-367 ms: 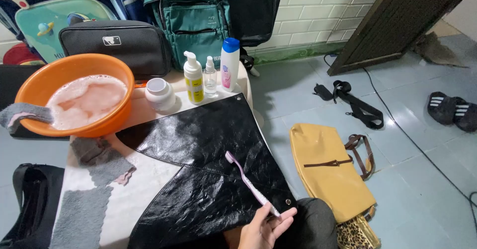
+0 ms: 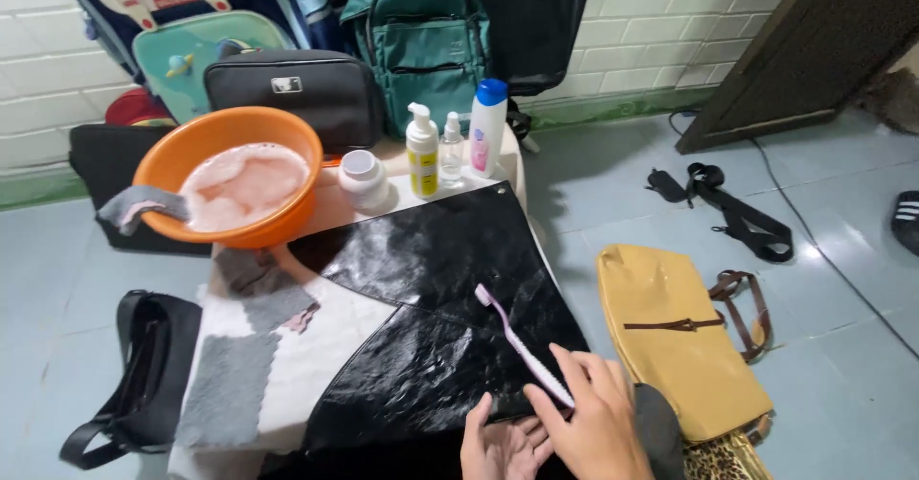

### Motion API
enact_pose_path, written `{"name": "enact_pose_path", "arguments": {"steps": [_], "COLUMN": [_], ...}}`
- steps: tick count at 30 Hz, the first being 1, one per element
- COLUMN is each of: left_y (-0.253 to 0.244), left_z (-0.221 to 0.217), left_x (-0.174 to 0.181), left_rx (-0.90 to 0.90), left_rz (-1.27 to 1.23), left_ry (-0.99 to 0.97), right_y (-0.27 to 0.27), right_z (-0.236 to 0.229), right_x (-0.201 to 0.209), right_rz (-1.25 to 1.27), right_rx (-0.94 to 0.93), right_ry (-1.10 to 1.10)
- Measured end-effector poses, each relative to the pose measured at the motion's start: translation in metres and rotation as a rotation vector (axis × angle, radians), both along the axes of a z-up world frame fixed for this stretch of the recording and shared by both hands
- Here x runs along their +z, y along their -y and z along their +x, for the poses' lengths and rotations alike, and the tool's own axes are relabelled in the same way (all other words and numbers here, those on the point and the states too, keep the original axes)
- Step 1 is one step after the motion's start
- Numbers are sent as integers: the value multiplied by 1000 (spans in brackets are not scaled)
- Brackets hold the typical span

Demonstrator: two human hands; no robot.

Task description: Cleaning a black leather bag using a toothbrush, cleaning solution, and a cloth.

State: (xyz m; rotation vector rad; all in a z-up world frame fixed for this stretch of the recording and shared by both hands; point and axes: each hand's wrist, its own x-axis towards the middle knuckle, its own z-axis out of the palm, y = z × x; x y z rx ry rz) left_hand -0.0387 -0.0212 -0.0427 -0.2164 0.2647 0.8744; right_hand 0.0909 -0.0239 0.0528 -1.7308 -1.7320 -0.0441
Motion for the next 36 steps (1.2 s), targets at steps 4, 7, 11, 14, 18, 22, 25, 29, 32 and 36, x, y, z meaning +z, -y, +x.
{"name": "enact_pose_path", "arguments": {"steps": [4,7,11,14,18,22,25,29,32,36], "left_y": [5,6,10,14,18,18,26,31,33,36], "left_z": [-9,-10,-36,-54,-77,-104,-126,-146,-163,-164], "left_x": [10,35,48,18,-1,16,-24,-24,-49,-51], "left_rx": [62,158,189,328,350,418,480,590,572,604], "left_rz": [-103,-141,-81,-173,139,443,89,325,493,357], "left_ry": [60,-6,-68,-173,-76,75,-92,-79,110,-36], "right_y": [-4,12,31,46,56,31,58,16,17,7], "right_z": [-9,-1,3,-30,-44,-38,-72,-83,-96,-95], "right_x": [-14,-16,-23,-45,-33,-24,-53,42,21,21], "right_rz": [-64,-235,-208,-621,-359,-379,-285,-665,-748,-172], "right_rx": [99,32,-97,-420,106,-122,233,1,-73,198], "right_ry": [43,-129,-40,672,5,-48,55,151,257,267]}}
